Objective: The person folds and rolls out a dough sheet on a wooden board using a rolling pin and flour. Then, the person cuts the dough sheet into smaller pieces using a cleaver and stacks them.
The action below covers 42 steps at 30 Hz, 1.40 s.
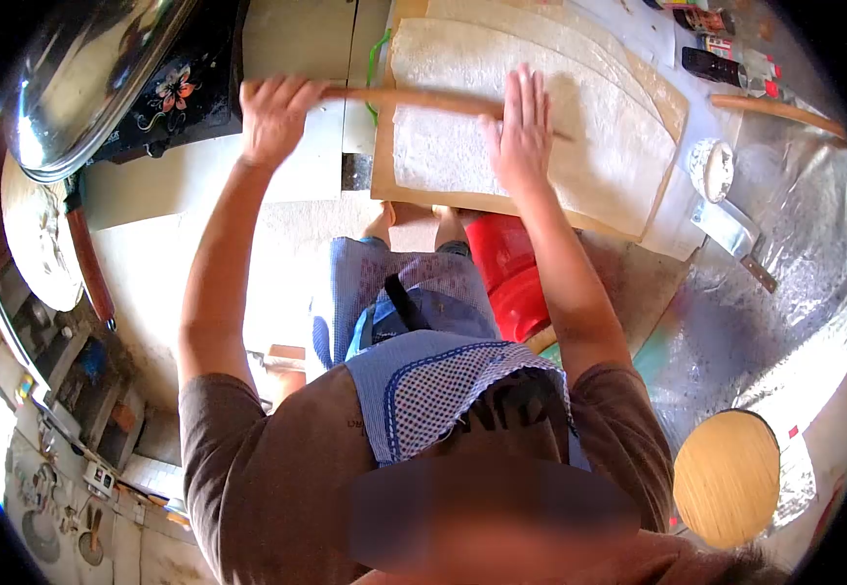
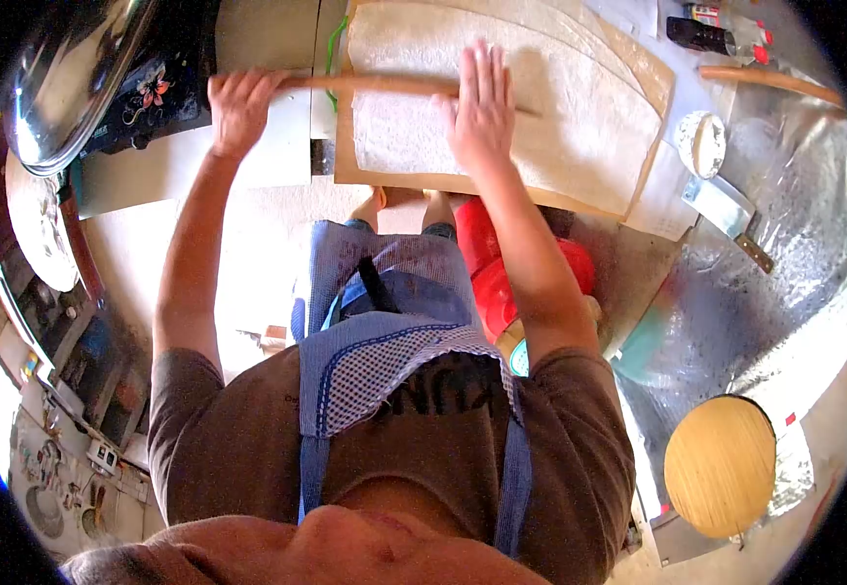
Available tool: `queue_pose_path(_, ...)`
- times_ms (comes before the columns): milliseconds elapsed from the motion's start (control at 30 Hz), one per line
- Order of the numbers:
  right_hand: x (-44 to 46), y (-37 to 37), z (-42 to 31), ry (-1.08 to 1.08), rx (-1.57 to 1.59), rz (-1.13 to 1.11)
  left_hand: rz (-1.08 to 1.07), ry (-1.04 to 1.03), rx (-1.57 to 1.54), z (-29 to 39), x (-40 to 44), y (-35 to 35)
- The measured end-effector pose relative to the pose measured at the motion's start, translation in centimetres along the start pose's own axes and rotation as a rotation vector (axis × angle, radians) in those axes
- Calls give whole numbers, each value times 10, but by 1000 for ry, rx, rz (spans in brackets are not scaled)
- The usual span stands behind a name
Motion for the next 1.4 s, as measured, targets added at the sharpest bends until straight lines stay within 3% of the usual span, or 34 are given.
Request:
queue_pose_path(100,-10,-8,-3,-20,-47,12,-17,45,13,-6,-19,-29)
queue_pose_path(167,-60,6,-19,-33,30,-102,-2,35,-79,11,-30,1)
queue_pose_path(200,-80,20,-31,-56,86,-152,-55,30,16,16,-51,4)
queue_pose_path(267,-100,25,-38,-84,152,-234,-126,134,-60,22,-57,14)
queue_pose_path(367,-43,11,-18,-47,69,-185,-29,27,8,3,-39,-2)
queue_pose_path(400,-18,0,-5,-16,72,-64,52,38,-33,-6,-22,-11)
queue_pose_path(500,3,-10,1,-43,-48,-10,-87,76,-95,-6,2,-16)
queue_pose_path(600,-71,15,-27,-39,28,-189,-109,25,29,15,-57,0)
queue_pose_path(700,-118,29,-43,-23,154,-235,-323,243,-89,36,-85,20)
queue_pose_path(833,-15,-2,-5,17,-27,-13,-80,34,82,-4,-44,-20)
queue_pose_path(867,6,-8,4,-15,-73,28,-131,73,36,-10,-16,-22)
queue_pose_path(933,-11,-6,-2,-33,-48,0,-154,128,-41,-7,-10,-18)
queue_pose_path(1033,-86,20,-32,-18,8,-193,-229,96,-5,23,-78,4)
queue_pose_path(1167,-138,37,-39,-57,177,-274,-343,254,-65,66,-120,42)
queue_pose_path(1300,-74,44,-31,5,131,-276,-204,452,-111,95,-130,65)
queue_pose_path(1400,-26,40,-29,202,113,-245,-314,815,-236,136,-151,70)
Point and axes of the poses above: each hand's wrist, its own x-axis towards the middle knuckle, its own y-axis out of the back of the hand, z = x × y, the point moved 5 cm from there along x, towards the middle knuckle, and after that the axes turned 15 degrees about z, right-handed, at the moved point
